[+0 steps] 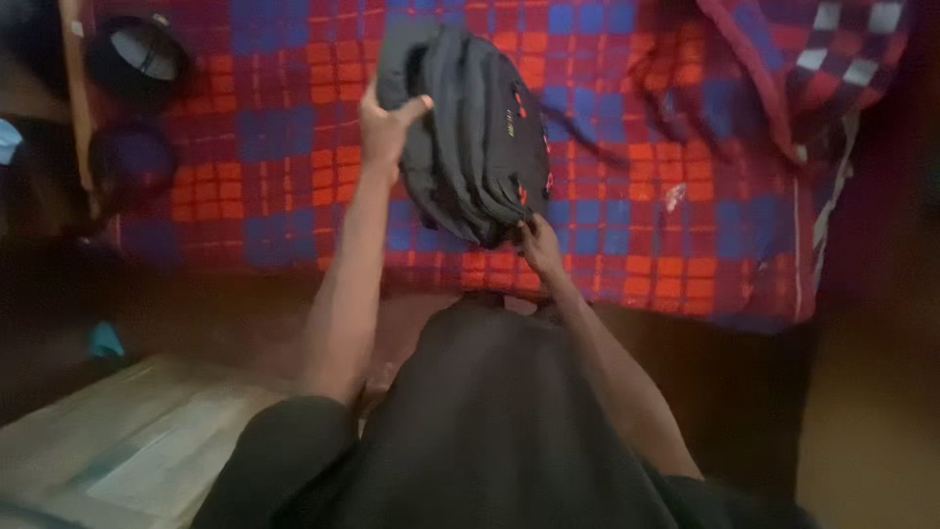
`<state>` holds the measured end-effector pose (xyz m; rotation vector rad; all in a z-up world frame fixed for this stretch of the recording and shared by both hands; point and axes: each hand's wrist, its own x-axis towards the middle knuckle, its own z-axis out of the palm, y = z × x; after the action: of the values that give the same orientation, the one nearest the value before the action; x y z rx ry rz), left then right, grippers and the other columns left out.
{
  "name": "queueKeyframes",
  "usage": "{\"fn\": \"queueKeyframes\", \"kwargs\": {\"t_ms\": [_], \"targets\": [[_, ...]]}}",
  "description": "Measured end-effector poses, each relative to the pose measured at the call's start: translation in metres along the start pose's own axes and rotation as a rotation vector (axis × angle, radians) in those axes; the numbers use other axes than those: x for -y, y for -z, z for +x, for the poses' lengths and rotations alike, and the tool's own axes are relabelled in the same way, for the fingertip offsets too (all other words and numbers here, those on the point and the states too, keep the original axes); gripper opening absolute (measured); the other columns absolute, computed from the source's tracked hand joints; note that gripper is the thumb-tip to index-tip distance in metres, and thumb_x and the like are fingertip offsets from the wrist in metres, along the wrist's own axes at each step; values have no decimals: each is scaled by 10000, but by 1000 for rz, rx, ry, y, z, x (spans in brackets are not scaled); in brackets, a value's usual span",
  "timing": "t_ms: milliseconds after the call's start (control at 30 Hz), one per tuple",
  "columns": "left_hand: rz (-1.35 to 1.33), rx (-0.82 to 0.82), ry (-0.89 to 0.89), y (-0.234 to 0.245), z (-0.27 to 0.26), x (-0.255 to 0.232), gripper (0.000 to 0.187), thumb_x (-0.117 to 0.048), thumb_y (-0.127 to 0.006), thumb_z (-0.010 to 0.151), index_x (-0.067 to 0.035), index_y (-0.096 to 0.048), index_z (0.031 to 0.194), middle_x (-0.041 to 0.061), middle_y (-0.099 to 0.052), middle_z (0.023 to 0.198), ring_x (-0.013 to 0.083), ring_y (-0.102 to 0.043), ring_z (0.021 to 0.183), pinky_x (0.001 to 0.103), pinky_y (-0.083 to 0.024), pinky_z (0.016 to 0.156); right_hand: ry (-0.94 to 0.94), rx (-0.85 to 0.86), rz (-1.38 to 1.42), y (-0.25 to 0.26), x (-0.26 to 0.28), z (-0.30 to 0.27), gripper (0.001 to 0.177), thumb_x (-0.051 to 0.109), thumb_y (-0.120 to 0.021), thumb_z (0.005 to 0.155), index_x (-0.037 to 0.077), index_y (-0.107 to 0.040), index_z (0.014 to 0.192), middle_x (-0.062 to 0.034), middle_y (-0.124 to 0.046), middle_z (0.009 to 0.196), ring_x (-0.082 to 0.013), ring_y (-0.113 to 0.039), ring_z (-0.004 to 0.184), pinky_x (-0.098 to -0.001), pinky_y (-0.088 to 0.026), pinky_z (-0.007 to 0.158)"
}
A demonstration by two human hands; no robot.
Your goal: The person packs a black backpack with several items from a bed, including a laptop, cables, a power adapter, a remote control, and a smartphone. The person then zips the backpack closed.
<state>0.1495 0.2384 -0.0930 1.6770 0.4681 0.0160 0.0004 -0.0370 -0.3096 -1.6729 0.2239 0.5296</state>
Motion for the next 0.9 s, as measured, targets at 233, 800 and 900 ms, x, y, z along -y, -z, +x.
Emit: {"fn": "queueKeyframes", "kwargs": {"t_ms": [233,800,900], "targets": [[129,52,-227,-21,-20,31,992,-135,-882,853,-90,-262,1626,185,-398,1629,356,-440,1479,517,-413,1198,33,-34,-52,27,12,-17,314,315,-511,1073,23,-612,1016,-50,-672,872,-134,-663,747,-315,-567,628],[354,-55,-312,-38,-42,56,912,-141,-720,1001,-181,-103,1672,155,-203,1721,426,-235,1585,592,-328,1251,-199,269,53,73,205,42,380,304,-519,1026,40,-690,814,-68,-625,626,-173,-596,497,-320,-470,461],[394,-80,-303,-42,-49,54,907,-127,-722,996,-175,-119,1671,150,-215,1719,420,-235,1586,580,-301,1262,-94,241,-388,74,254,72,382,294,-533,1016,13,-721,840,-109,-680,652,-185,-666,520,-349,-539,501]]}}
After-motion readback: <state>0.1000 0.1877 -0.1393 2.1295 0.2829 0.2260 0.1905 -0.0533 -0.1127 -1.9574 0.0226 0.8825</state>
